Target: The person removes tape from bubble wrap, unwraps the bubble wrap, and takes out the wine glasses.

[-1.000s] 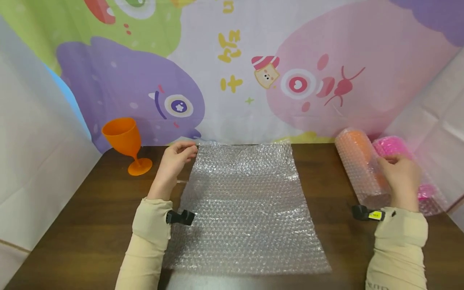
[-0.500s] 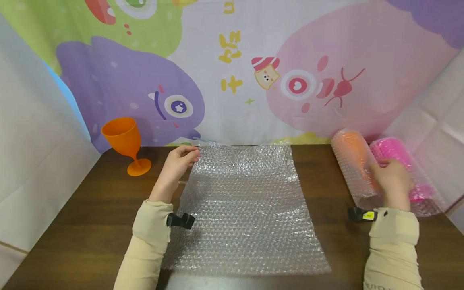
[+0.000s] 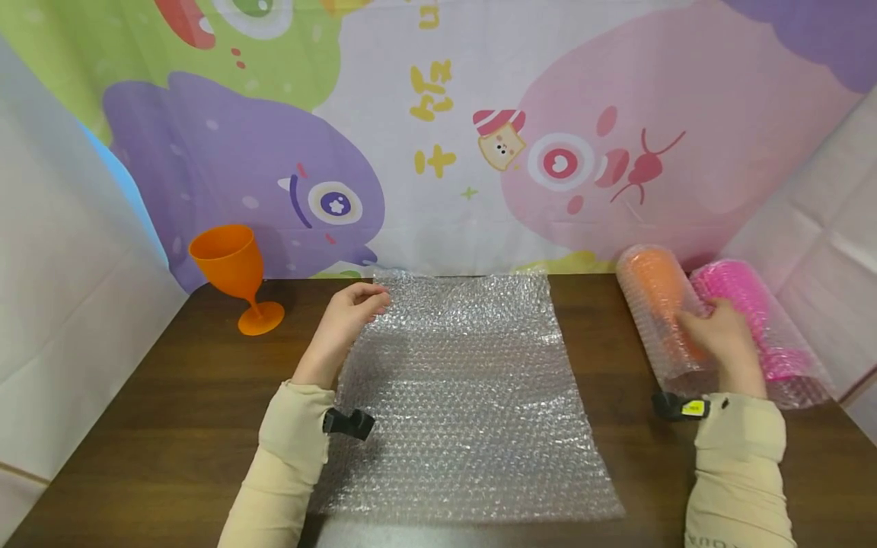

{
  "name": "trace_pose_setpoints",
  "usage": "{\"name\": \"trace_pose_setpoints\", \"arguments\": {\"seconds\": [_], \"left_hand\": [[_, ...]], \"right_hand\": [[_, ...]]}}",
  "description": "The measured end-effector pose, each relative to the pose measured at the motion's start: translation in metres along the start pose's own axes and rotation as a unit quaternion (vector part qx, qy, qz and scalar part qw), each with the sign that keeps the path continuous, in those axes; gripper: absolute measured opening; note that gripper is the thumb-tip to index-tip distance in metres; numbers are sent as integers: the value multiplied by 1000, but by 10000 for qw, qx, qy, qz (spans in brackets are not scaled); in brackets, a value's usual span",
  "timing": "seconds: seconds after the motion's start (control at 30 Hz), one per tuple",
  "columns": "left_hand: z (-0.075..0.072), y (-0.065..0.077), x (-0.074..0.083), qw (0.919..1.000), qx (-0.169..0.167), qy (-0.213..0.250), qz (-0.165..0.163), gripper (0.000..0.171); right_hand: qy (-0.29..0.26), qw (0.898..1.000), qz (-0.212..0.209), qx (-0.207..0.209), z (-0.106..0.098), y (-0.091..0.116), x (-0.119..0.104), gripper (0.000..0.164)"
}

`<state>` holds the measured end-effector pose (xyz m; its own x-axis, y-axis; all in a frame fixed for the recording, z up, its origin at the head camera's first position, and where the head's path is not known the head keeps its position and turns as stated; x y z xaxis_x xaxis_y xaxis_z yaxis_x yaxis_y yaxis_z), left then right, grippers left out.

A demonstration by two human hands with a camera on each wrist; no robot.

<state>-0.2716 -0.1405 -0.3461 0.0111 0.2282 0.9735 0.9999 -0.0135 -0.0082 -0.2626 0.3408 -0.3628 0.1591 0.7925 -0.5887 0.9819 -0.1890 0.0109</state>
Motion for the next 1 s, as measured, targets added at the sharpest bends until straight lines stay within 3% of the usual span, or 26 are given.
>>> {"name": "trace_pose_setpoints", "arguments": {"seconds": [0.13,0.27,0.77,1.0], "left_hand": [[5,-1,-2,9999,-118,-4,-33,38],[9,-1,-3,9998,-160,-84,-102,37],[15,-1,-13,9990,-330,-267,-142,36],[19,-2,-14,9983,-429,-333,-211,35]], "right_hand": [[-9,9991,-154,-390,1,0,-4,72],[22,9986,-259,-460,3,-1,-7,76],[-229,9968,100,-762,18,-3,-18,106],[264,9911,334,-1260,21,-2,-22,117]]}}
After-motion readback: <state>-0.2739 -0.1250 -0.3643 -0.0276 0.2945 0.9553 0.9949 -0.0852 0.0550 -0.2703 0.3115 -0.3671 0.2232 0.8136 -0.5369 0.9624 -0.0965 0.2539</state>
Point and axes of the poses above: each hand's wrist, its own y-axis away from the middle knuckle, its own z-axis out of the palm, x = y × z, the point moved 3 cm from there along -y, towards the middle knuckle, and after that the axes turned 4 degrees about y, right-handed, at the moved point
